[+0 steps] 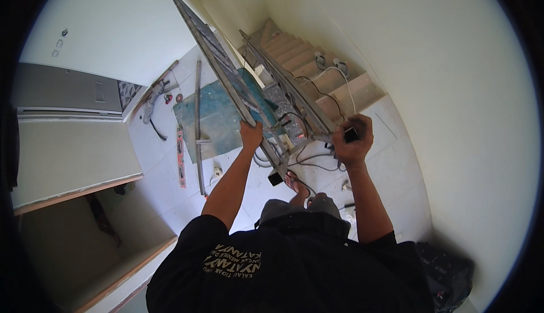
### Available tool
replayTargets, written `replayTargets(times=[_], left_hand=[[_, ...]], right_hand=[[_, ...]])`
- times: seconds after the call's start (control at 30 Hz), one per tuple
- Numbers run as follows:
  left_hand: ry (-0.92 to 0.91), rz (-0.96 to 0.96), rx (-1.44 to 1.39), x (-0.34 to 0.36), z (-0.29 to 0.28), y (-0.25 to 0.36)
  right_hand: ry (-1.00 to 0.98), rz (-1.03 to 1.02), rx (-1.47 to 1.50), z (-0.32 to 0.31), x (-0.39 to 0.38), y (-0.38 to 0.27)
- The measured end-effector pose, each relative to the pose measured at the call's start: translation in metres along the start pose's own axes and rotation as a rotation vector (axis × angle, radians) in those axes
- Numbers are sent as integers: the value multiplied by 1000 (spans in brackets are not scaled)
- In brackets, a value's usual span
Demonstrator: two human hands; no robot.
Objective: Welding and measuring a metal stair railing component.
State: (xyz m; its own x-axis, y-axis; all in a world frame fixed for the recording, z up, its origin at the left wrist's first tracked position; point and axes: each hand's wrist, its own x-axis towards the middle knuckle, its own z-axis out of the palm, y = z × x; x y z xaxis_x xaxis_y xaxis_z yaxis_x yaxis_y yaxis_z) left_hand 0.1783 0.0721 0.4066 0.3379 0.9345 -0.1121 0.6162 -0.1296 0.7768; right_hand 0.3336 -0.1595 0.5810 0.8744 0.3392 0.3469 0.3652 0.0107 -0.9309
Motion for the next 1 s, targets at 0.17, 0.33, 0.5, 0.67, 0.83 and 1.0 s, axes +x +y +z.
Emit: replayTargets(times=[0.17, 0.33, 0.5, 0.67, 0.83, 1.0], left_hand=[[117, -101, -68, 6, 1, 16], [138, -114, -63, 7, 2, 25], [163, -65, -99, 8, 1, 8], [167, -60, -159, 6, 2, 17], [161, -36, -174, 6, 2, 18], [168, -23, -229, 6, 0, 16]], right_hand=[[-25, 3, 14, 0, -1, -2], [-28, 14, 25, -5, -3, -6], [-47, 15, 68, 5, 1, -11], [-45, 20, 75, 1, 1, -10], [-54, 16, 82, 0, 1, -9], [-47, 4, 76, 2, 3, -13]])
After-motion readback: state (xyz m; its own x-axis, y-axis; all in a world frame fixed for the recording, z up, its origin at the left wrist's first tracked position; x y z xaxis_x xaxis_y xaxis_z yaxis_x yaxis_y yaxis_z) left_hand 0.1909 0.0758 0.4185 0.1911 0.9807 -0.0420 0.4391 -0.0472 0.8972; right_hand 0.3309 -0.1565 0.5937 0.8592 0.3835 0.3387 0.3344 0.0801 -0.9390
